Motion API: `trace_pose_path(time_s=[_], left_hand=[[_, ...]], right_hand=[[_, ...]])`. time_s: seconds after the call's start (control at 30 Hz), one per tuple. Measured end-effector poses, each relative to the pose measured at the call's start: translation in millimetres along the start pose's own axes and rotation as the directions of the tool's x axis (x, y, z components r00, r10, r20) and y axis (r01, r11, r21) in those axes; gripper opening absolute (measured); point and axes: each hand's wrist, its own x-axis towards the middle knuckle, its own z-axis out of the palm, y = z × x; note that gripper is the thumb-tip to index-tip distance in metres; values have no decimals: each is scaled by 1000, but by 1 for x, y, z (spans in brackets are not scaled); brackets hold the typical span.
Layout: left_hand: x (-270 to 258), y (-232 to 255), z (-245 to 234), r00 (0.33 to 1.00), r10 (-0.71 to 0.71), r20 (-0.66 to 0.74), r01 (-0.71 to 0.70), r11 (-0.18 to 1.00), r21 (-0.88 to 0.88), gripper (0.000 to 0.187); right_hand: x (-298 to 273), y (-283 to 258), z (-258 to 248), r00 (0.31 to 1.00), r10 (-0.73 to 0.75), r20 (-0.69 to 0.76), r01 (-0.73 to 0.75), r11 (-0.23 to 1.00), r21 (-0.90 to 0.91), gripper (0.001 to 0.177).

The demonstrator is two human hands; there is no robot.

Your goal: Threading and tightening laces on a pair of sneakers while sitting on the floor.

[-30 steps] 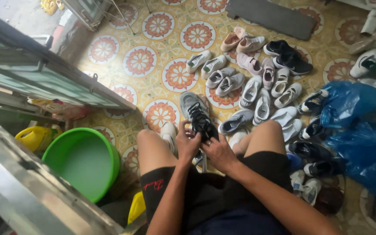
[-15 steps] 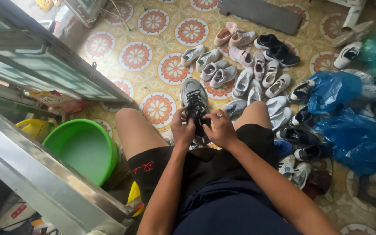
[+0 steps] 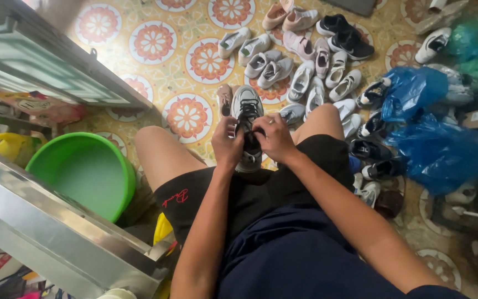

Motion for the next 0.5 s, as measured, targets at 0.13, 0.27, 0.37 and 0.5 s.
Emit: trace_pose_path(time_s=[0.13, 0.27, 0.37, 0.5], left_hand=[[1, 9, -7, 996, -47, 74, 45, 999, 19, 20], [7, 11, -10, 994, 22, 105, -28, 998, 53, 21], [-1, 13, -11, 985, 34, 167, -44, 997, 58, 22], [-2, 8, -11, 962, 37, 271, -25, 998, -51, 16]], right_hand=[[-6, -1, -8, 986, 154, 67, -166, 958, 233, 15], [-3, 1, -8, 922, 362, 137, -379, 772, 509, 7], [-7, -5, -12, 893, 407, 193, -429, 639, 639, 6], [-14, 2, -7, 866, 425, 264, -453, 442, 774, 5]])
